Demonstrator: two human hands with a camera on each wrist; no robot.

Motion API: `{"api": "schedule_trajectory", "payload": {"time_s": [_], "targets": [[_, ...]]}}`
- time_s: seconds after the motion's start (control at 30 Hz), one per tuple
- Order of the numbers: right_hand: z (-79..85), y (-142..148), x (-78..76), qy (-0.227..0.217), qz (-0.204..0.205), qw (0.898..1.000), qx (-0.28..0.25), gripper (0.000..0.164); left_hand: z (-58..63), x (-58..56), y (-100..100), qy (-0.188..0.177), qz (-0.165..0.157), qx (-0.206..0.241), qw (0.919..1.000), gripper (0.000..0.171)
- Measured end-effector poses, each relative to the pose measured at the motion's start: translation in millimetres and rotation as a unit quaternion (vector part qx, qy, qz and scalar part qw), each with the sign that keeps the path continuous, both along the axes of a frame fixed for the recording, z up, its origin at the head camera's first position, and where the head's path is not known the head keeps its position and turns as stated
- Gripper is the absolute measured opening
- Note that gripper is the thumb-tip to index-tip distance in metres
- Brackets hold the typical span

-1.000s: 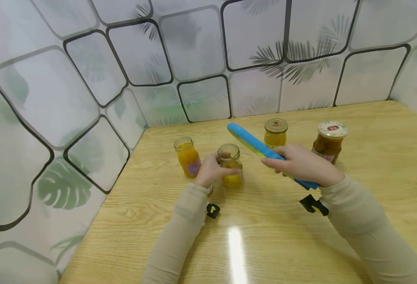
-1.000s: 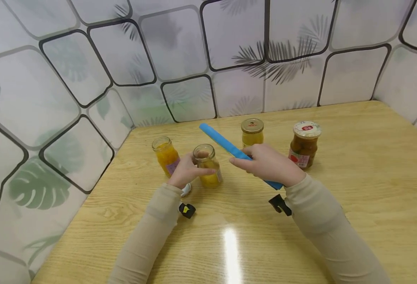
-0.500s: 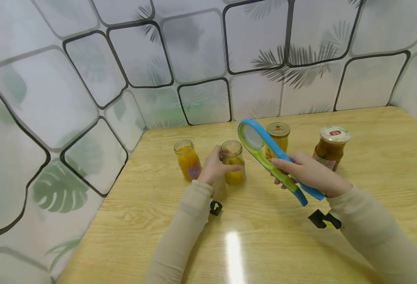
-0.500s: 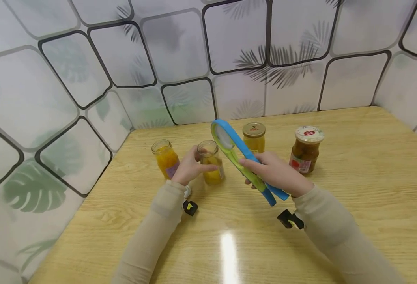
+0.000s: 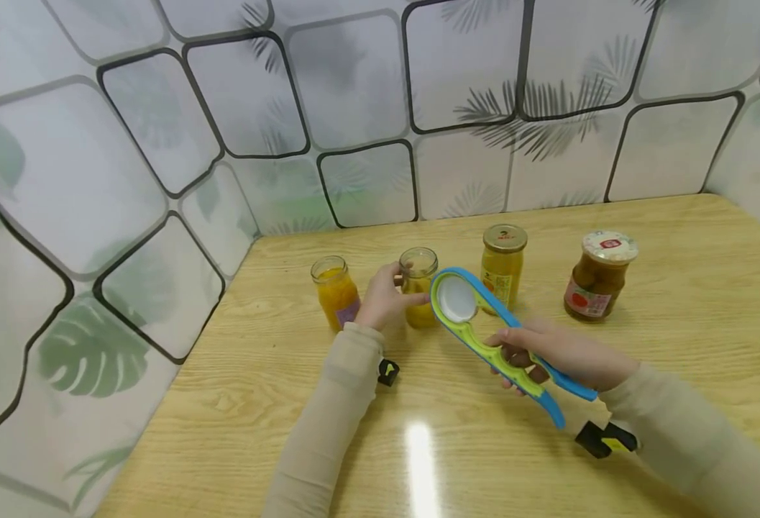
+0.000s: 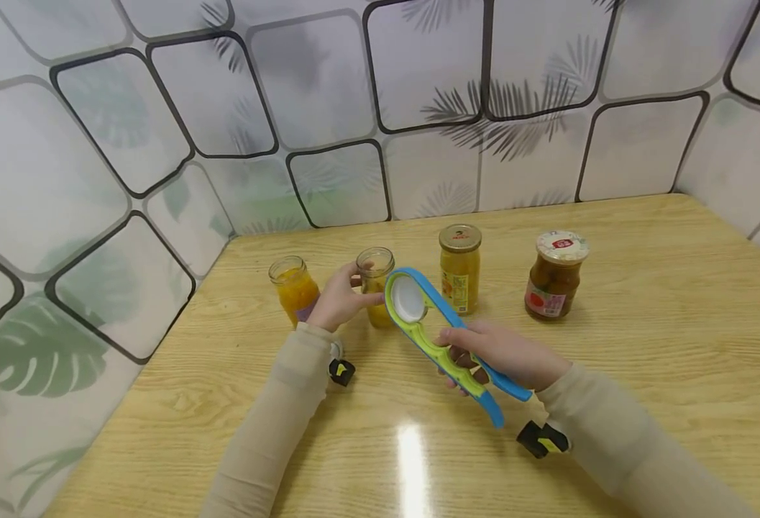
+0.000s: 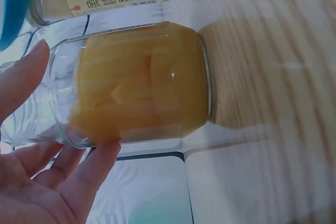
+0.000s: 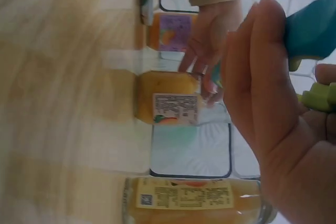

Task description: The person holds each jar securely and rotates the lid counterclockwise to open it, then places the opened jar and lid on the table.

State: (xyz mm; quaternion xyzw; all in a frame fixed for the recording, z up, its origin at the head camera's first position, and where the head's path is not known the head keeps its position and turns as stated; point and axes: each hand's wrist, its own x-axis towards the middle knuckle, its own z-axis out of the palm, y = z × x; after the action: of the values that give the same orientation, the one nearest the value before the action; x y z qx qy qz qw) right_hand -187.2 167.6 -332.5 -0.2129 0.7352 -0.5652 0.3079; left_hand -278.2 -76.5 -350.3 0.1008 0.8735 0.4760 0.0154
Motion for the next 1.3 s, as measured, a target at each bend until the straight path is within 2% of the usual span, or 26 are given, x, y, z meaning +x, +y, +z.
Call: {"api": "schedule_trajectory", "payload": {"time_s": [0.2, 0.47, 0.6, 0.7, 0.8, 1.03, 1.3], "targets": [[-13.5, -10, -1.1, -0.071, 0.034, 0.997, -0.006, 0.04, 2.5, -0.6, -2, -0.001, -0.015, -0.002, 0.9999, 0.056], [-31.0, -22, -1.4, -0.168, 0.046, 0.984, -0.043, 0.032, 3.7, 2.9, -3, -0.011, -0.025, -0.01, 0.9996, 0.059], [-33.8, -25, -2.9, -0.208, 0.041, 0.976, -0.059, 0.041, 4.0, 3.0, -3, -0.008, -0.026, -0.011, 0.9996, 0.06], [-34.8, -27, -4.3, -0.222, 0.038, 0.972, -0.063, 0.056, 3.7, 2.1, -3, -0.008, -0.025, -0.011, 0.9996, 0.06], [-36.3, -32, -6.4, -0.233, 0.038, 0.97, -0.063, 0.062, 2.2, 0.6, -3, -0.008, -0.025, -0.012, 0.9996, 0.058], [-40.4, -40, -8.5, -0.255, 0.054, 0.963, -0.075, 0.06, -1.4, 0.8, -3, -0.011, -0.024, -0.02, 0.9994, 0.054], [-40.2, -39, -9.6, -0.258, 0.074, 0.96, -0.085, 0.059, -0.9, 0.4, -3, -0.017, -0.027, -0.019, 0.9993, 0.056]]}}
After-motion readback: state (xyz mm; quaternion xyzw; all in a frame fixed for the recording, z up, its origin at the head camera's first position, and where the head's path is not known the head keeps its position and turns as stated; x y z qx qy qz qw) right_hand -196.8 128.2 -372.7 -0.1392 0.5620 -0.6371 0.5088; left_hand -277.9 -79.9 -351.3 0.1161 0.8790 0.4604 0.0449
